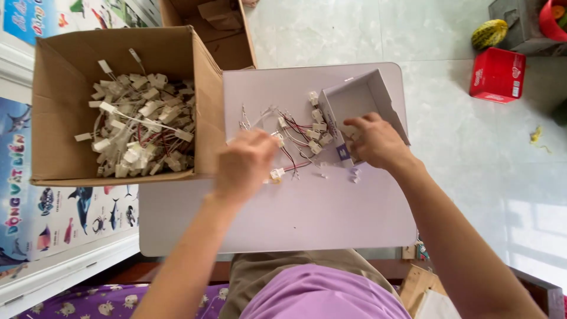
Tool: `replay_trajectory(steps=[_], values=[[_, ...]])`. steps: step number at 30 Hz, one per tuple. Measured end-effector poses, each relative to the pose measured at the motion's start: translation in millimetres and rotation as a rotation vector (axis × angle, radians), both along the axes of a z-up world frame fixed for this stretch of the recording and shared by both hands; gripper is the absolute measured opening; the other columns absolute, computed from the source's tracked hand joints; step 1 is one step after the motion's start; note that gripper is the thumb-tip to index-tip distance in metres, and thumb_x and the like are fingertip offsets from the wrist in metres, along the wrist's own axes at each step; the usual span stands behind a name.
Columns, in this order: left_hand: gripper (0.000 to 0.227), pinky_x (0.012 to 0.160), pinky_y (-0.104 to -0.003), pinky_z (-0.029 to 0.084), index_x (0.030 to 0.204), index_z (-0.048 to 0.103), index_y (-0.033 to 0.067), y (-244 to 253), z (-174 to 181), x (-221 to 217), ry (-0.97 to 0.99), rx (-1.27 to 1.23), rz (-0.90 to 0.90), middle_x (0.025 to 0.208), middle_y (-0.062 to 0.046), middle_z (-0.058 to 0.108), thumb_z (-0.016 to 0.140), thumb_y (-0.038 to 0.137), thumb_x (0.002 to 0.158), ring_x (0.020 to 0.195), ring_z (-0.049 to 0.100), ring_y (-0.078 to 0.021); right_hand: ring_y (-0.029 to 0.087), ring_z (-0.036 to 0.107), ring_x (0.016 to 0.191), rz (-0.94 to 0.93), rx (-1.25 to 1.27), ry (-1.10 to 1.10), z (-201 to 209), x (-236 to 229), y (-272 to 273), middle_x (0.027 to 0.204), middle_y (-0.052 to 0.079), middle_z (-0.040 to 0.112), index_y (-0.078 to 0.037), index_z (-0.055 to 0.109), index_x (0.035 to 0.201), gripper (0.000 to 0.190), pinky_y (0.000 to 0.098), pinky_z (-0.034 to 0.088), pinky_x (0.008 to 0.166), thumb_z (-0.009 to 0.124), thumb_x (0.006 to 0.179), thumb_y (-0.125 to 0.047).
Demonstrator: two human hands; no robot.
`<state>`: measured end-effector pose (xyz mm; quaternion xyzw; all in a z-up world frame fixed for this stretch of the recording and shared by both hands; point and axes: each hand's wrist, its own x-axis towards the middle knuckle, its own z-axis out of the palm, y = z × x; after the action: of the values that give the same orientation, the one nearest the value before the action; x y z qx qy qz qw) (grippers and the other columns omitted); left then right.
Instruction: Assembling and sorting small wire harnesses with plastic connectors on a table.
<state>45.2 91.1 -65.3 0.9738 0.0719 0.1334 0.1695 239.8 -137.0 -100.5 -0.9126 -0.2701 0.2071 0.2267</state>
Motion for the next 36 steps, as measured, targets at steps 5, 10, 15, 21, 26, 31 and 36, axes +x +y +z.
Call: replay_trajectory(steps=[5, 10, 15, 21, 26, 31, 36], values=[[0.026, 0.072, -0.041, 0.058, 0.103, 0.072, 0.0101, -15, -81, 20, 0.126, -0.033, -0.091, 0.097, -0.007, 0.069, 0.066, -0.002, 0.081, 0.09, 0.07, -0.0271, 0.031, 0.063, 0.107, 0.235, -0.456, 0.02, -1, 9, 21, 0.128, 0.008, 0.055, -0.032, 0.055, 0.14, 0.066, 0.0412, 0.056, 0.087, 0.071, 0.081, -0.008], [0.024, 0.073, -0.042, 0.059, 0.102, 0.069, 0.0083, -10, -115, 29, 0.169, 0.007, -0.159, 0.098, -0.008, 0.065, 0.064, -0.005, 0.082, 0.091, 0.07, -0.0276, 0.031, 0.067, 0.106, 0.265, -0.539, 0.078, 0, 13, 27, 0.129, 0.004, 0.056, -0.034, 0.057, 0.139, 0.064, 0.0403, 0.058, 0.085, 0.067, 0.083, -0.006], [0.007, 0.072, -0.041, 0.058, 0.089, 0.071, 0.0082, -9, -70, 34, 0.149, -0.105, -0.171, 0.103, -0.007, 0.068, 0.068, 0.003, 0.085, 0.088, 0.071, -0.028, 0.03, 0.068, 0.106, 0.341, -0.466, 0.088, -5, 16, 21, 0.126, 0.003, 0.061, -0.025, 0.062, 0.134, 0.058, 0.0392, 0.058, 0.088, 0.069, 0.08, -0.006], [0.007, 0.067, -0.036, 0.056, 0.096, 0.074, 0.0087, -5, -21, 23, 0.027, -0.544, 0.004, 0.097, -0.005, 0.072, 0.074, 0.013, 0.09, 0.074, 0.072, -0.0212, 0.031, 0.065, 0.107, 0.421, -0.523, 0.108, 23, 6, 26, 0.13, 0.006, 0.052, -0.027, 0.054, 0.137, 0.071, 0.0423, 0.057, 0.086, 0.075, 0.072, -0.005], [0.008, 0.063, -0.031, 0.055, 0.097, 0.074, 0.007, -9, 0, 12, -0.016, -0.634, 0.05, 0.094, -0.005, 0.072, 0.074, 0.011, 0.09, 0.068, 0.069, -0.0163, 0.03, 0.068, 0.105, 0.485, -0.538, 0.059, 4, 4, 20, 0.126, 0.008, 0.056, -0.024, 0.058, 0.134, 0.071, 0.0415, 0.058, 0.086, 0.077, 0.069, -0.001], [0.009, 0.058, -0.029, 0.052, 0.1, 0.076, 0.0068, -3, 16, 8, -0.059, -0.853, 0.172, 0.09, -0.005, 0.074, 0.075, 0.011, 0.092, 0.067, 0.066, -0.0131, 0.032, 0.071, 0.095, 0.526, -0.512, -0.011, -2, 5, 17, 0.124, 0.011, 0.055, -0.019, 0.061, 0.127, 0.058, 0.0419, 0.058, 0.082, 0.078, 0.073, -0.004], [0.011, 0.06, -0.028, 0.057, 0.098, 0.077, 0.0068, 9, 8, -1, -0.023, -0.679, 0.254, 0.095, -0.004, 0.077, 0.076, 0.011, 0.087, 0.072, 0.072, -0.012, 0.032, 0.07, 0.097, 0.508, -0.533, 0.024, 8, 5, 22, 0.123, 0.01, 0.054, -0.023, 0.062, 0.123, 0.053, 0.0425, 0.06, 0.081, 0.078, 0.075, -0.006]])
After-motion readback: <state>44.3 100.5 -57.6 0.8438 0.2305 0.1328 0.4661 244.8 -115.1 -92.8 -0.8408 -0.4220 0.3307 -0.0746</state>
